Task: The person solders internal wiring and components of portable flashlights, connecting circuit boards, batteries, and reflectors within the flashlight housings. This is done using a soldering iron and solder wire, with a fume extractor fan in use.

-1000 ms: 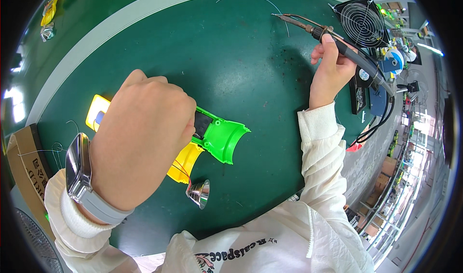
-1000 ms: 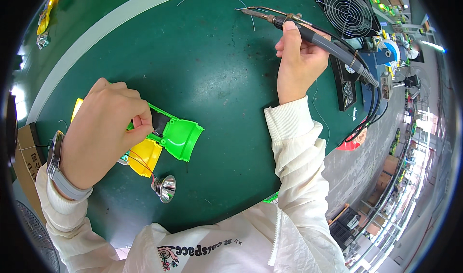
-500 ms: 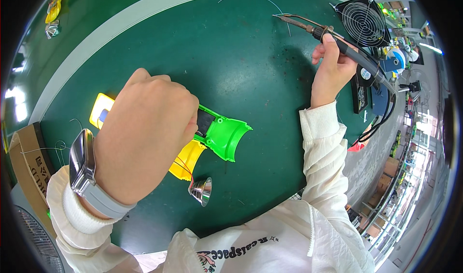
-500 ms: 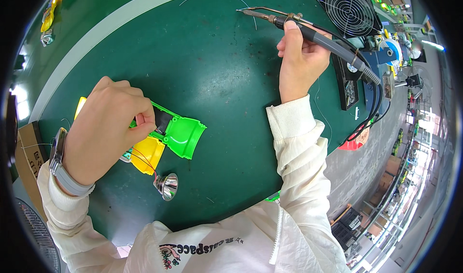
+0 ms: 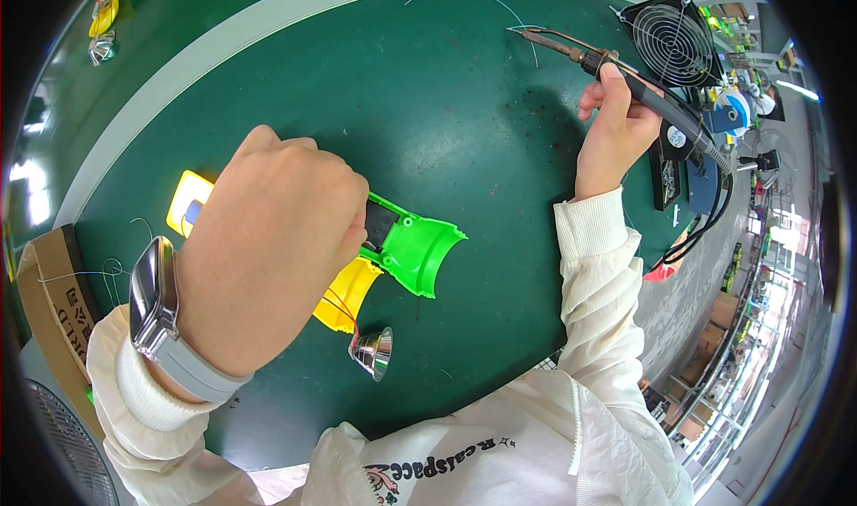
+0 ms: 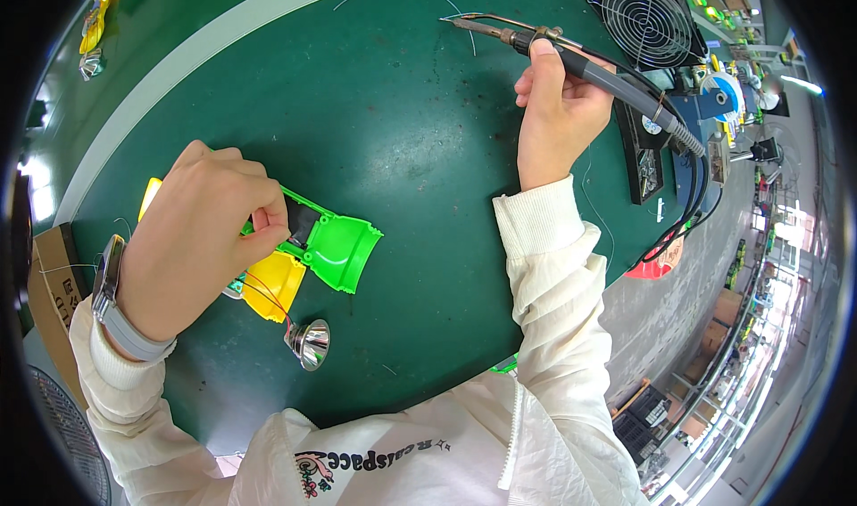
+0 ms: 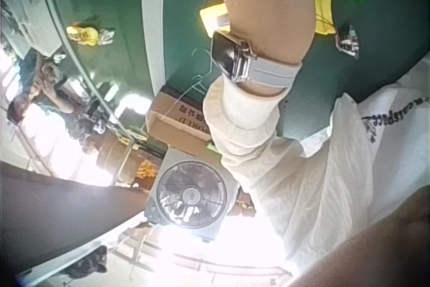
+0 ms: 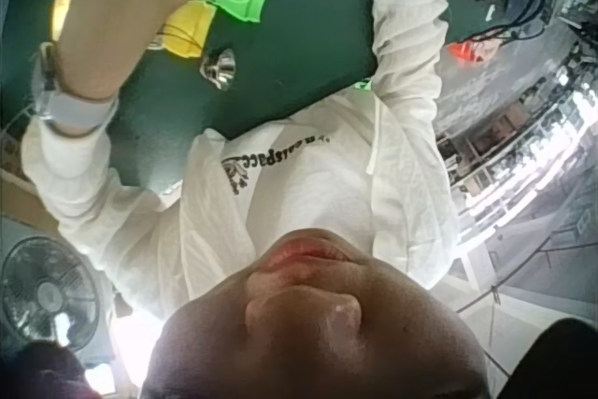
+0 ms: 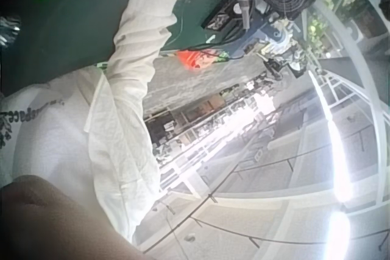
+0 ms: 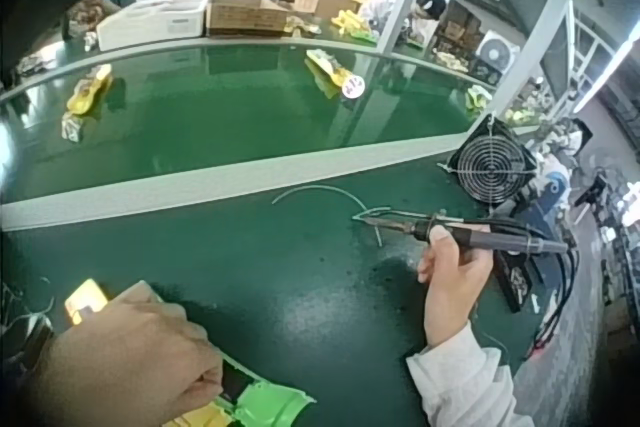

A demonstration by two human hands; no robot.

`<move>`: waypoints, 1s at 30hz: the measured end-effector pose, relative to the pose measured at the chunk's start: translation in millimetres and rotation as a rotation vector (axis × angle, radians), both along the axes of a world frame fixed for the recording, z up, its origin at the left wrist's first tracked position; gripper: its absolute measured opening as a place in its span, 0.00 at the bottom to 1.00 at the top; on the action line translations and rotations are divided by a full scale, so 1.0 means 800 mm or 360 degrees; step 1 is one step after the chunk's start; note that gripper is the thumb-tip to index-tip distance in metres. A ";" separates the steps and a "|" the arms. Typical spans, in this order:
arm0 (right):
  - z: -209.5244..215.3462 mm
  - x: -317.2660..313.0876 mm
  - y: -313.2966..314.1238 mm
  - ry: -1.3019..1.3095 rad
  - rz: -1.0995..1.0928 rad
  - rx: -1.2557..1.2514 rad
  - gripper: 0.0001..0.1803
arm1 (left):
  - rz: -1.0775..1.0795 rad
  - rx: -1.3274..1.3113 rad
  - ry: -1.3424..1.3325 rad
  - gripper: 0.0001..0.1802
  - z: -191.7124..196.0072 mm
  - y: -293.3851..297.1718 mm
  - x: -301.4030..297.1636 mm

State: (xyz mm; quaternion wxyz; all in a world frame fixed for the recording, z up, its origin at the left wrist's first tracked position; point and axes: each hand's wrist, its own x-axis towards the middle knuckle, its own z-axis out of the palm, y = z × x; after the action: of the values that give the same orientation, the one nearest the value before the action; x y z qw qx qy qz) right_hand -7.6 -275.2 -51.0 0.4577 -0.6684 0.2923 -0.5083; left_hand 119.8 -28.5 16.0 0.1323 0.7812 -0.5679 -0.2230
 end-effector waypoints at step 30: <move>0.003 -0.009 -0.004 -0.0191 -0.0019 0.0065 0.10 | 0.0008 -0.0002 -0.0007 0.05 0.002 0.001 0.003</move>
State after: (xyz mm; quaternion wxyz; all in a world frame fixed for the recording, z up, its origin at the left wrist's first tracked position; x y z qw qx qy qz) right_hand -15.1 -278.4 -48.8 0.4849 -0.6255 0.2786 -0.5440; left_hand 121.9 -27.9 17.5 0.1321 0.7831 -0.5663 -0.2206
